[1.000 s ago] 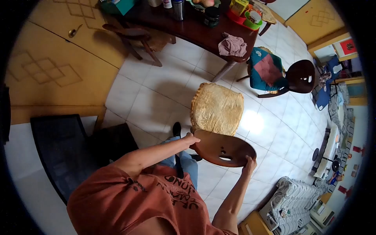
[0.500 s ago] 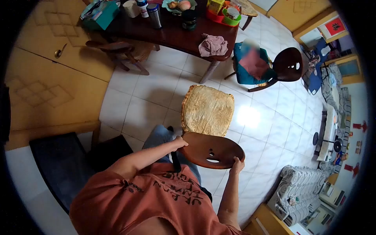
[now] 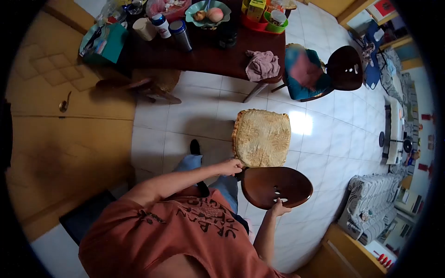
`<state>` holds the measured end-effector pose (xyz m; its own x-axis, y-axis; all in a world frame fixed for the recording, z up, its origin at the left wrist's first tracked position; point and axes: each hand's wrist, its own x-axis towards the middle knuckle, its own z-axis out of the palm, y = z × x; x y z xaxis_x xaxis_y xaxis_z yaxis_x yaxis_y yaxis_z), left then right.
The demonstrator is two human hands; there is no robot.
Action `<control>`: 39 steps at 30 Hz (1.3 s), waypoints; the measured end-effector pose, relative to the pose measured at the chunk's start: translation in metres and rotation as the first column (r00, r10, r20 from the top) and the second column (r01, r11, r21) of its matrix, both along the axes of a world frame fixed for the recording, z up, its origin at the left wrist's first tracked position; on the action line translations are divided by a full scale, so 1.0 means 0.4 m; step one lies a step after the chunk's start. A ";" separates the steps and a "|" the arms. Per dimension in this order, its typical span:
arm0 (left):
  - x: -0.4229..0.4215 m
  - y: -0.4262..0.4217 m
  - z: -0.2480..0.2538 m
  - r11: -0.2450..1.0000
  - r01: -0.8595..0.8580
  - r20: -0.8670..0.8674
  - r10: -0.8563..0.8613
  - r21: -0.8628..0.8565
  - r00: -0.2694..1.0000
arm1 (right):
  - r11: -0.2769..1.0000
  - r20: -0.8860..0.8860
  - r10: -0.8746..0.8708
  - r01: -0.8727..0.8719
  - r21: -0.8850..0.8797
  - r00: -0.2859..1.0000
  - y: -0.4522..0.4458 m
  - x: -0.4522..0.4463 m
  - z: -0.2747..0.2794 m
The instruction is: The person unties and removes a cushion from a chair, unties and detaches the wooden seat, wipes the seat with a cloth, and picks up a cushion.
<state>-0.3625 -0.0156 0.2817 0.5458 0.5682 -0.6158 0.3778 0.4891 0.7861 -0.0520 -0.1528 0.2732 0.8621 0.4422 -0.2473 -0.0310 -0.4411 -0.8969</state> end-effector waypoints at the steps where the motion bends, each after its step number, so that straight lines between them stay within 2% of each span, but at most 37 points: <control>1: -0.025 0.013 0.011 1.000 -0.001 -0.003 0.001 0.017 1.000 | 0.980 0.114 -0.094 0.112 -0.164 0.989 0.023 -0.052 0.035; 2: -0.046 0.029 0.023 0.999 -0.003 -0.005 0.003 0.036 1.000 | 0.921 0.237 -0.165 0.235 -0.309 0.957 0.037 -0.088 0.058; 4: -0.083 0.071 0.060 0.999 0.038 0.010 -0.038 0.031 0.999 | 0.933 0.258 -0.197 0.261 -0.248 0.946 0.044 -0.090 0.050; 6: -0.100 0.108 0.093 1.000 0.018 0.010 -0.018 -0.025 1.000 | 0.925 0.264 -0.193 0.265 -0.273 0.945 0.048 -0.090 0.051; 7: -0.099 0.131 0.103 0.999 0.035 0.014 -0.035 -0.024 0.999 | 0.898 0.313 -0.175 0.282 -0.338 0.934 0.050 -0.089 0.052; 10: -0.094 0.190 0.097 0.994 0.079 0.008 -0.079 -0.073 0.997 | 0.848 0.278 -0.244 0.343 -0.405 0.929 0.054 -0.070 0.040; 13: -0.110 0.248 0.055 0.981 -0.015 0.148 0.044 -0.194 0.988 | 0.891 0.224 -0.237 0.303 -0.338 0.945 0.072 -0.093 0.069; 14: -0.119 0.278 0.057 0.985 0.015 0.139 0.010 -0.175 0.990 | 0.931 0.266 -0.212 0.277 -0.238 0.940 0.050 -0.080 0.038; 16: -0.141 0.346 0.093 0.992 0.021 0.069 -0.012 -0.127 0.998 | 0.927 0.283 -0.229 0.298 -0.229 0.931 0.053 -0.085 0.040; 18: -0.148 0.396 0.110 0.993 -0.006 0.069 0.015 -0.120 0.997 | 0.906 0.292 -0.268 0.344 -0.248 0.918 0.059 -0.088 0.044; 20: -0.135 0.432 0.116 0.991 0.026 0.081 -0.015 -0.129 0.997 | 0.849 0.342 -0.247 0.372 -0.375 0.907 0.050 -0.070 0.034; 22: -0.110 0.456 0.130 0.988 0.025 0.067 -0.015 -0.155 0.998 | 0.821 0.350 -0.260 0.397 -0.410 0.900 0.065 -0.081 0.063; 24: -0.080 0.469 0.134 0.984 0.061 0.070 -0.050 -0.165 0.996 | 0.810 0.359 -0.260 0.405 -0.424 0.896 0.070 -0.085 0.061; 25: -0.066 0.475 0.127 0.980 0.102 0.101 -0.085 -0.168 0.991 | 0.833 0.340 -0.296 0.415 -0.365 0.893 0.116 -0.123 0.124; 29: -0.012 0.494 0.117 0.946 0.258 0.089 -0.245 -0.196 0.965 | 0.854 0.315 -0.266 0.374 -0.362 0.911 0.029 -0.066 0.015; 30: 0.000 0.497 0.107 0.937 0.285 0.084 -0.273 -0.205 0.958 | 0.857 0.337 -0.264 0.380 -0.347 0.904 0.051 -0.086 0.046; 32: 0.019 0.499 0.089 0.920 0.331 0.096 -0.318 -0.210 0.943 | 0.866 0.327 -0.242 0.355 -0.352 0.914 0.028 -0.072 0.020; 33: 0.026 0.495 0.086 0.914 0.339 0.095 -0.326 -0.221 0.941 | 0.831 0.364 -0.299 0.428 -0.355 0.882 0.038 -0.076 0.017; 34: 0.036 0.496 0.109 0.903 0.362 0.081 -0.353 -0.233 0.932 | 0.836 0.376 -0.279 0.416 -0.358 0.884 0.030 -0.078 0.012; 35: 0.042 0.484 0.112 0.893 0.377 0.079 -0.370 -0.246 0.926 | 0.847 0.314 -0.311 0.412 -0.337 0.897 0.061 -0.094 0.062; 36: 0.052 0.474 0.114 0.886 0.388 0.075 -0.382 -0.254 0.921 | 0.847 0.359 -0.292 0.414 -0.333 0.887 0.068 -0.098 0.071; 37: 0.064 0.460 0.118 0.873 0.415 0.083 -0.408 -0.256 0.909 | 0.857 0.288 -0.337 0.419 -0.299 0.896 0.086 -0.106 0.103; 39: 0.072 0.428 0.127 0.852 0.470 0.086 -0.463 -0.231 0.882 | 0.884 0.248 -0.340 0.399 -0.246 0.907 0.056 -0.090 0.068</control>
<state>-0.3336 0.1557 0.3327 0.7277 0.0803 -0.6812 0.5897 0.4338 0.6812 -0.0880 -0.1302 0.3002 0.9918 0.0180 -0.1263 -0.0821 -0.6678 -0.7398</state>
